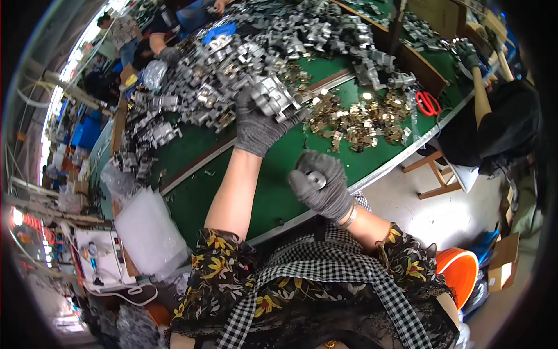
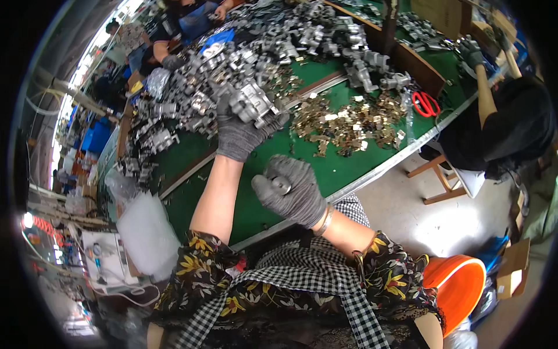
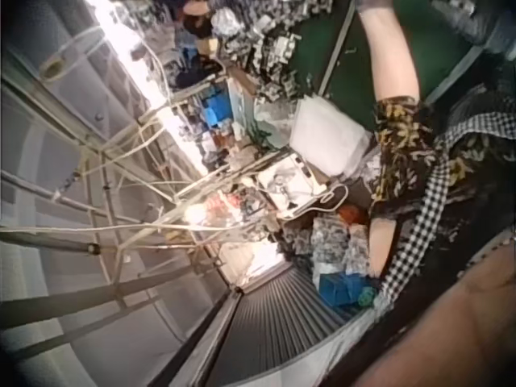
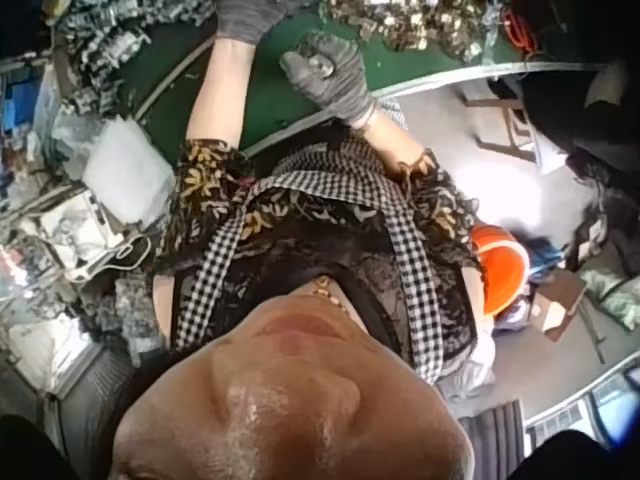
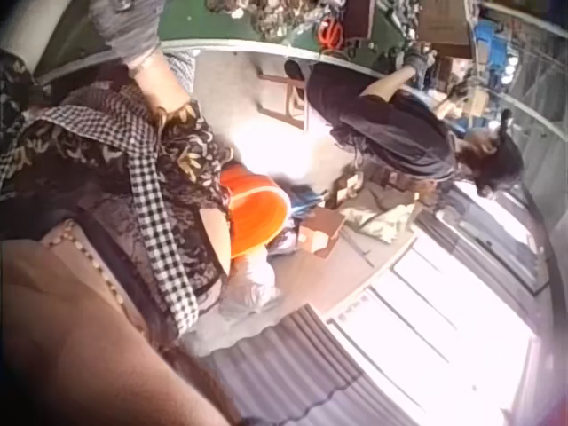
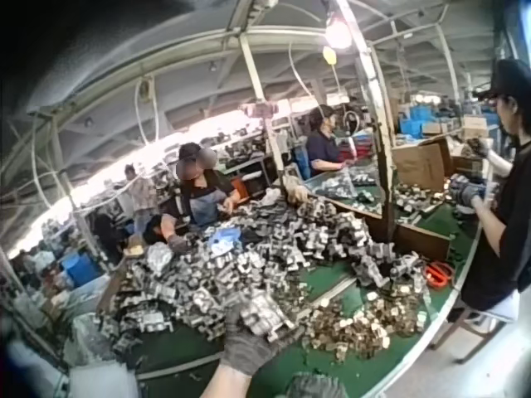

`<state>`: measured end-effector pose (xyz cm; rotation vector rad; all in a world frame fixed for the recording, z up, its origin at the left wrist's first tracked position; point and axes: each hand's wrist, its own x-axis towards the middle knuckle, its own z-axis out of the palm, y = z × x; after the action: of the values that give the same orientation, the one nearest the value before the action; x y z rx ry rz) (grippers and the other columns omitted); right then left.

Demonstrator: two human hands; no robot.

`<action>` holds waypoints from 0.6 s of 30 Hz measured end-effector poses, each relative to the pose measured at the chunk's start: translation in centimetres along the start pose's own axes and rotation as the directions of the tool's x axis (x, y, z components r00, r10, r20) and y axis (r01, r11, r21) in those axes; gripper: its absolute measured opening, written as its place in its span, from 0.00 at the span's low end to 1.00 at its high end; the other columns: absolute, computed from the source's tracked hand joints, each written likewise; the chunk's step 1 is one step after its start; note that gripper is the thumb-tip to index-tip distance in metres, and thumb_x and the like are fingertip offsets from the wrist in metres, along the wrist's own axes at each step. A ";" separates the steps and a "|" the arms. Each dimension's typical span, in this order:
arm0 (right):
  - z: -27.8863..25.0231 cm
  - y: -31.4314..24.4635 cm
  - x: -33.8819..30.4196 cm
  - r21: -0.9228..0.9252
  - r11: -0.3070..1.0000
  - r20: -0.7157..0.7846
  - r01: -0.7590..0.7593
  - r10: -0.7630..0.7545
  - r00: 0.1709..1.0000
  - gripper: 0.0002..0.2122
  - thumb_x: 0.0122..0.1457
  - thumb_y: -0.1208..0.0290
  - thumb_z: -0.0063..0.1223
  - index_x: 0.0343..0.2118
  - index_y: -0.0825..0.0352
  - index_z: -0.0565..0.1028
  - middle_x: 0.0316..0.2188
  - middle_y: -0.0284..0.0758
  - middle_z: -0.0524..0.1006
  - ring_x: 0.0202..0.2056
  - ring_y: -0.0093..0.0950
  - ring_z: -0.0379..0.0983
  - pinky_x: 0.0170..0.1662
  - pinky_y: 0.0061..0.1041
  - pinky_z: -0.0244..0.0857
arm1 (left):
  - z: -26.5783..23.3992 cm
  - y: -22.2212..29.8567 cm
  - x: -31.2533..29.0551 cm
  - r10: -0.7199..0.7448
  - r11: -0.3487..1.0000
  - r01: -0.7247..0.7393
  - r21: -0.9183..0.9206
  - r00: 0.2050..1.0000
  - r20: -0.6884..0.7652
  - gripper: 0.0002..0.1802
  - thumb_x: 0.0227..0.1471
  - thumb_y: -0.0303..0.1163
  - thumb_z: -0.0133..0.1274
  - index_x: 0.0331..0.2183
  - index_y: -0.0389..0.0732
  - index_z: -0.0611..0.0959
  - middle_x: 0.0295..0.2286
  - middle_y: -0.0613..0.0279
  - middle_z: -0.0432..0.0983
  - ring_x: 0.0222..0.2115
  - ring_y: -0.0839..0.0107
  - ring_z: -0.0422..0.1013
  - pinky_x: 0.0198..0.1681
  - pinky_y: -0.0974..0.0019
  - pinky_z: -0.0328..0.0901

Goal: Assembling small metal and plastic parts for industrial components at a factory workbench.

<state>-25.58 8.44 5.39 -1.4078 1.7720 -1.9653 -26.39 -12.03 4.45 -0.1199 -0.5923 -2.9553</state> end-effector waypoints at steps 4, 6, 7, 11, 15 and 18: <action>0.1 0.3 0.0 -0.014 0.997 -0.006 -0.077 0.077 0.997 0.10 0.47 0.66 0.60 0.21 0.66 0.71 0.18 0.36 0.70 0.19 0.32 0.68 0.24 0.27 0.62 | 2.5 -0.3 -7.1 0.112 0.994 -0.113 0.010 0.973 -0.204 0.23 0.42 0.53 0.53 0.35 0.45 0.77 0.37 0.54 0.75 0.44 0.53 0.70 0.52 0.43 0.61; 0.3 0.0 0.3 -0.015 0.974 0.062 -0.226 0.226 0.972 0.13 0.47 0.63 0.62 0.21 0.67 0.71 0.16 0.33 0.71 0.19 0.24 0.68 0.24 0.24 0.63 | 3.0 -0.9 -11.4 0.161 0.987 -0.148 0.068 0.950 -0.269 0.24 0.46 0.52 0.53 0.37 0.42 0.77 0.39 0.49 0.74 0.44 0.48 0.69 0.53 0.42 0.60; 0.4 0.1 0.6 -0.019 0.971 0.089 -0.240 0.240 0.967 0.13 0.47 0.63 0.62 0.21 0.67 0.71 0.16 0.33 0.71 0.19 0.24 0.68 0.24 0.24 0.63 | 2.9 -1.1 -13.1 0.165 0.986 -0.163 0.038 0.916 -0.366 0.25 0.47 0.52 0.53 0.38 0.41 0.77 0.39 0.48 0.74 0.44 0.46 0.68 0.53 0.42 0.60; -1.0 -0.2 3.5 0.173 0.823 0.203 -0.542 0.508 0.837 0.14 0.49 0.61 0.62 0.32 0.68 0.76 0.20 0.28 0.74 0.16 0.17 0.67 0.18 0.17 0.62 | 2.1 -3.1 -19.2 0.145 0.983 -0.179 -0.040 0.888 -0.436 0.25 0.50 0.52 0.51 0.43 0.44 0.75 0.41 0.50 0.72 0.47 0.49 0.67 0.55 0.44 0.58; -4.0 -0.7 8.7 -0.033 0.999 0.191 -0.022 0.028 0.981 0.17 0.55 0.61 0.57 0.42 0.68 0.76 0.23 0.29 0.75 0.15 0.14 0.66 0.18 0.15 0.62 | 2.5 -6.2 -24.7 0.167 0.984 -0.174 0.048 0.777 -0.607 0.20 0.51 0.51 0.52 0.37 0.46 0.78 0.34 0.55 0.75 0.38 0.60 0.72 0.45 0.48 0.68; -3.8 1.0 11.2 -0.407 0.886 0.308 0.223 -0.096 0.946 0.17 0.52 0.57 0.60 0.33 0.68 0.78 0.22 0.31 0.76 0.18 0.19 0.69 0.23 0.21 0.66 | 0.7 -8.8 -28.5 0.269 0.961 -0.232 0.147 0.687 -0.675 0.15 0.50 0.46 0.55 0.34 0.46 0.77 0.31 0.58 0.75 0.36 0.63 0.72 0.44 0.50 0.68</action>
<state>-34.84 3.53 10.99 -1.9168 2.0951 -1.3761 0.66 -0.68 -1.11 0.8150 -0.4742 -2.4291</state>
